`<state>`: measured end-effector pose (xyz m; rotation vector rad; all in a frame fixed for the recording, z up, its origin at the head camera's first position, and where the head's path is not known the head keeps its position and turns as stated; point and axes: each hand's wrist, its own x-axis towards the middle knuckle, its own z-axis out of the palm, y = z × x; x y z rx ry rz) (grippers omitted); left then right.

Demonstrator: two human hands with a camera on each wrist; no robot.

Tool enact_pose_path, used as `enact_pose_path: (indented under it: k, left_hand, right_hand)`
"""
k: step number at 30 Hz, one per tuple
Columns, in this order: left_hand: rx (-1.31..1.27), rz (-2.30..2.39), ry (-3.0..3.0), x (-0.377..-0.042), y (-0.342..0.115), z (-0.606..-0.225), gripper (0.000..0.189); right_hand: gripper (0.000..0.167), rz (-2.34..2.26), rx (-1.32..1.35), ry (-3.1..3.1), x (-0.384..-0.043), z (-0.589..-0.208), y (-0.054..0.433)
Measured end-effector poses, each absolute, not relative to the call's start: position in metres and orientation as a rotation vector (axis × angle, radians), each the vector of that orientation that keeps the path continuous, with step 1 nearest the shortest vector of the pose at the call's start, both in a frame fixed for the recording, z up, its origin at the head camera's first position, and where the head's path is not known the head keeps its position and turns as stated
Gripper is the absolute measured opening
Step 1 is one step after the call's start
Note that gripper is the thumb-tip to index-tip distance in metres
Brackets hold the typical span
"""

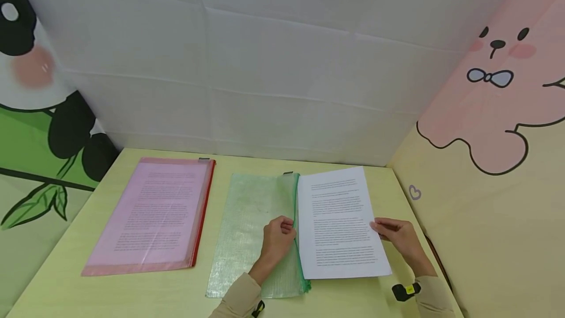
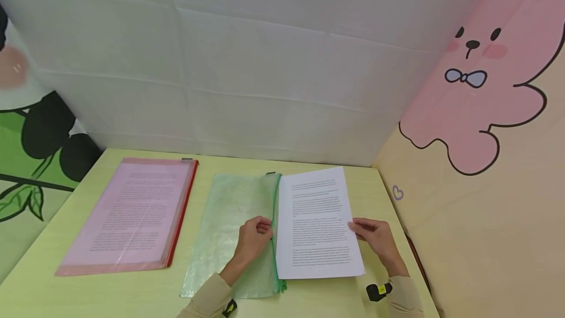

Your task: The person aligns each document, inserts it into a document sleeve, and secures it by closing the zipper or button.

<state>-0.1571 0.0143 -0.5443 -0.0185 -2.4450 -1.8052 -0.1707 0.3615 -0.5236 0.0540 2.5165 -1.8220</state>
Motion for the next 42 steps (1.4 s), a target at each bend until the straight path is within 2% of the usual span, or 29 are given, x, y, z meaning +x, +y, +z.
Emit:
enact_pose_path:
  k: [17,26,42]
  left_hand:
    - [-0.059,-1.783,-2.464,-0.158,0.019,-0.55,0.009]
    - [-0.073,-1.729,-2.501,-0.157,0.023,-0.55,0.01]
    - [-0.126,-1.68,-2.494,-0.153,0.025,-0.544,0.011]
  right_hand:
    - [0.037,-1.805,0.031,2.53,-0.171,-0.523,0.354]
    - [0.031,-1.751,-0.083,2.632,-0.173,-0.51,0.348]
    - [0.031,-1.756,-0.05,2.678,-0.174,-0.497,0.351]
